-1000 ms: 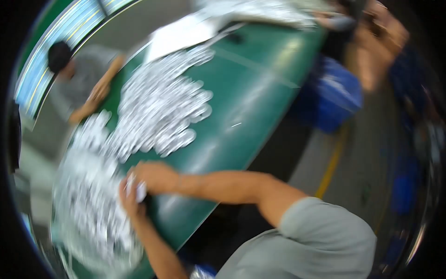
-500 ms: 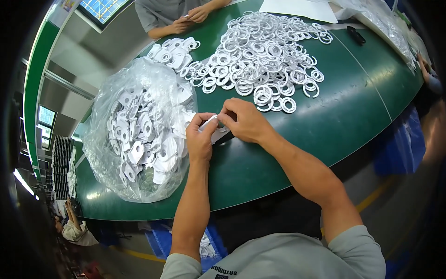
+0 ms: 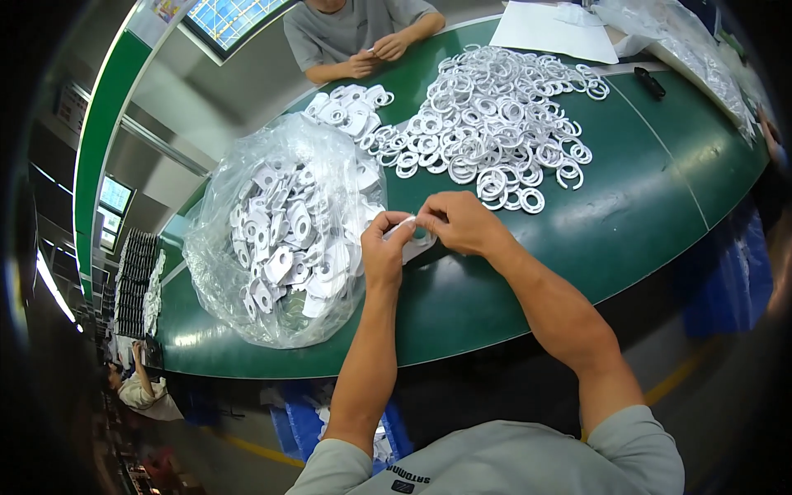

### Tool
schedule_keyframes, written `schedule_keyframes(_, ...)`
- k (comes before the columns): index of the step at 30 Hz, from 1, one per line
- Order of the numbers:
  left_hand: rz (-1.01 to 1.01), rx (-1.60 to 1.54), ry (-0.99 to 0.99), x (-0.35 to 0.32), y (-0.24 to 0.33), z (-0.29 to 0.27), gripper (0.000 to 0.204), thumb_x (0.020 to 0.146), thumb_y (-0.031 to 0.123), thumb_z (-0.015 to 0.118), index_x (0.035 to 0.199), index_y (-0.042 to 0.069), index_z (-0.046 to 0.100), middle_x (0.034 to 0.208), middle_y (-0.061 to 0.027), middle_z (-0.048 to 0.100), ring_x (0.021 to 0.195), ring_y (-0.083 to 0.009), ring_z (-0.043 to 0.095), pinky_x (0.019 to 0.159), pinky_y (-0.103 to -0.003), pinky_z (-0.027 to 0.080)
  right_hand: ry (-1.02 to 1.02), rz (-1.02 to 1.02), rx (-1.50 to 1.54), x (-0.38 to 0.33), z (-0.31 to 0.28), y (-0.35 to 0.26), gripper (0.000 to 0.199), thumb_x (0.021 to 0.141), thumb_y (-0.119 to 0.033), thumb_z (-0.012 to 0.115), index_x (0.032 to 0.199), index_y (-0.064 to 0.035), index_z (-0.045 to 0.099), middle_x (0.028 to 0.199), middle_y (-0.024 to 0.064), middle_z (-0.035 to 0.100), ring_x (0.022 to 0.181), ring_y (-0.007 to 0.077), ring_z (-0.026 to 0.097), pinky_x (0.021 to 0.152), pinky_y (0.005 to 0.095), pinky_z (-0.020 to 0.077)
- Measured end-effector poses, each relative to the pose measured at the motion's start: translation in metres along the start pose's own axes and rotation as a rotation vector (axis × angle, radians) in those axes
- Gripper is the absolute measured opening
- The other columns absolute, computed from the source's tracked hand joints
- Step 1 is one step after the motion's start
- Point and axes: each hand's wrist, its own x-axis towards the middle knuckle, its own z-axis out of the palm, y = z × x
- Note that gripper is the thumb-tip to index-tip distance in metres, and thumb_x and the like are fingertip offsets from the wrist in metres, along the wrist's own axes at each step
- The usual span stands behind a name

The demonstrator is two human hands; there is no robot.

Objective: The recorder is assembling small plastic and metal rings using a handheld jig at a factory workbench.

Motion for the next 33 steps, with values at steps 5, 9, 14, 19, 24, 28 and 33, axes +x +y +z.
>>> schedule_keyframes(5, -0.120, -0.029, -0.149, 0.000, 0.005, -0.006, 0.013, 0.078, 0.009, 0.067, 0.085, -0.001, 0.064, 0.079, -0.0044, 0.064, 0.073, -0.0095, 0.056, 0.067, -0.023, 0.045, -0.154, -0.036, -0.285, -0.002, -0.012, -0.005, 0.022, 0.085, -0.024, 0.062, 0.077, -0.0038, 0.062, 0.073, 0.0146, 0.063, 0.066, 0.0343, 0.059, 0.059, 0.0399, 0.0462)
schedule_keyframes(9, -0.195, -0.057, -0.284, 0.004, 0.003, -0.018, 0.010, 0.076, 0.006, 0.066, 0.083, -0.001, 0.063, 0.077, -0.0032, 0.063, 0.070, -0.0081, 0.055, 0.064, -0.023, 0.044, -0.228, -0.180, -0.383, -0.010, -0.002, -0.001, 0.022, 0.088, -0.024, 0.054, 0.077, -0.0045, 0.056, 0.072, 0.0146, 0.060, 0.069, 0.0383, 0.058, 0.060, 0.0464, 0.0444)
schedule_keyframes(14, -0.233, -0.145, -0.227, 0.001, 0.006, -0.014, 0.007, 0.076, 0.003, 0.064, 0.082, -0.001, 0.063, 0.076, -0.0026, 0.061, 0.068, -0.0074, 0.054, 0.062, -0.022, 0.042, -0.178, -0.220, -0.257, -0.004, 0.003, 0.006, 0.021, 0.090, -0.022, 0.055, 0.079, -0.0044, 0.053, 0.072, 0.0151, 0.058, 0.069, 0.0387, 0.056, 0.060, 0.0454, 0.0433)
schedule_keyframes(19, -0.157, -0.177, -0.071, 0.002, 0.000, -0.007, 0.012, 0.082, 0.009, 0.065, 0.087, -0.002, 0.062, 0.081, -0.0038, 0.063, 0.076, -0.0093, 0.055, 0.070, -0.023, 0.043, -0.051, -0.029, -0.025, -0.003, -0.001, 0.007, 0.016, 0.088, -0.018, 0.065, 0.086, -0.0021, 0.061, 0.071, 0.0091, 0.060, 0.060, 0.0227, 0.056, 0.057, 0.0319, 0.0445)
schedule_keyframes(24, 0.006, -0.199, -0.099, 0.002, -0.006, -0.004, 0.017, 0.095, 0.012, 0.057, 0.107, 0.000, 0.053, 0.096, -0.0068, 0.063, 0.085, -0.0115, 0.058, 0.078, -0.025, 0.047, 0.248, -0.068, -0.054, -0.009, 0.004, -0.004, 0.011, 0.082, -0.008, 0.070, 0.088, 0.0001, 0.066, 0.076, 0.0055, 0.063, 0.059, 0.0115, 0.058, 0.054, 0.0247, 0.0454)
schedule_keyframes(28, 0.056, -0.138, -0.081, -0.002, -0.004, 0.012, 0.024, 0.098, 0.015, 0.054, 0.116, 0.001, 0.047, 0.103, -0.0084, 0.061, 0.092, -0.0140, 0.059, 0.081, -0.025, 0.047, 0.360, -0.046, 0.029, -0.007, 0.009, -0.003, 0.013, 0.081, -0.005, 0.071, 0.092, 0.0003, 0.068, 0.076, 0.0062, 0.063, 0.059, 0.0125, 0.060, 0.055, 0.0251, 0.0471)
schedule_keyframes(33, 0.118, 0.151, -0.008, -0.007, -0.003, 0.034, 0.028, 0.098, 0.014, 0.051, 0.122, 0.003, 0.042, 0.101, -0.0150, 0.064, 0.091, -0.0238, 0.064, 0.075, -0.033, 0.051, 0.418, -0.001, 0.252, -0.007, 0.020, 0.008, 0.015, 0.084, -0.009, 0.067, 0.092, 0.0039, 0.066, 0.078, 0.0077, 0.065, 0.059, 0.0115, 0.060, 0.053, 0.0250, 0.0480)
